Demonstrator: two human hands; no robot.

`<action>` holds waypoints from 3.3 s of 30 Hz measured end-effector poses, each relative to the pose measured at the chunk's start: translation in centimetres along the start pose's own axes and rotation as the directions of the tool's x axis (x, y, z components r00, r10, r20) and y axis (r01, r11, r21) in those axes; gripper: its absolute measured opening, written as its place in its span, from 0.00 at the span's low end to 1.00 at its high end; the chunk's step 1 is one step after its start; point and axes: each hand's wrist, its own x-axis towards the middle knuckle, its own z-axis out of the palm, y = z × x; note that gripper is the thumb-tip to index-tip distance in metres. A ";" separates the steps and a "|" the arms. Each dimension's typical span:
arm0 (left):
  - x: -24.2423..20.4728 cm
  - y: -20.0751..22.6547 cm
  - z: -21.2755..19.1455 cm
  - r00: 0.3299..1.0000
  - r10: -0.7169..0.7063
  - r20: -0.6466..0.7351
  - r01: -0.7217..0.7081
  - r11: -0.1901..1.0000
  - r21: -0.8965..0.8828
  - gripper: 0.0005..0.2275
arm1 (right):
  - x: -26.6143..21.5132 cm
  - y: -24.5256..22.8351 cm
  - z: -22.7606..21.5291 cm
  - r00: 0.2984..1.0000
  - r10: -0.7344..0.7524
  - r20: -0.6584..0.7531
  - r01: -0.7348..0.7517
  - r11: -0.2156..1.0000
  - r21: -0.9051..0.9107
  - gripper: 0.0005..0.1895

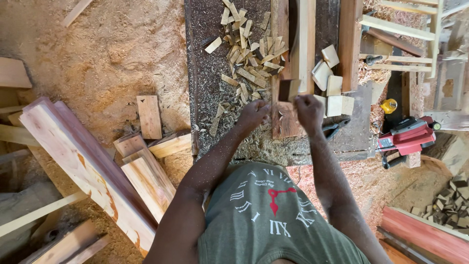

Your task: The person uses a hand chisel to carve and shape small wooden blocks on a workbench. They repeatedly hold each block, remove shavings, and place the finished pieces aside.

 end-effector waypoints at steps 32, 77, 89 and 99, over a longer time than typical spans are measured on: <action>-4.3 -0.8 -6.9 0.980 0.027 -0.196 -0.038 0.998 -0.052 0.08 | 11.0 0.1 1.8 0.994 0.078 -0.074 -0.098 0.945 -0.312 0.08; -3.4 0.5 -1.0 0.966 -0.077 0.248 0.054 0.994 0.097 0.16 | -3.3 -2.4 -4.2 0.848 -0.143 0.510 0.094 0.988 0.121 0.11; -1.1 -0.4 0.2 0.993 -0.031 0.113 0.056 0.971 -0.231 0.18 | -7.1 -3.0 -0.6 0.923 0.181 0.340 -0.337 0.805 0.487 0.10; -1.2 -0.6 -1.2 0.998 -0.013 0.067 0.008 0.997 0.076 0.16 | 1.1 1.6 0.5 1.000 0.005 -0.025 -0.009 0.988 -0.154 0.09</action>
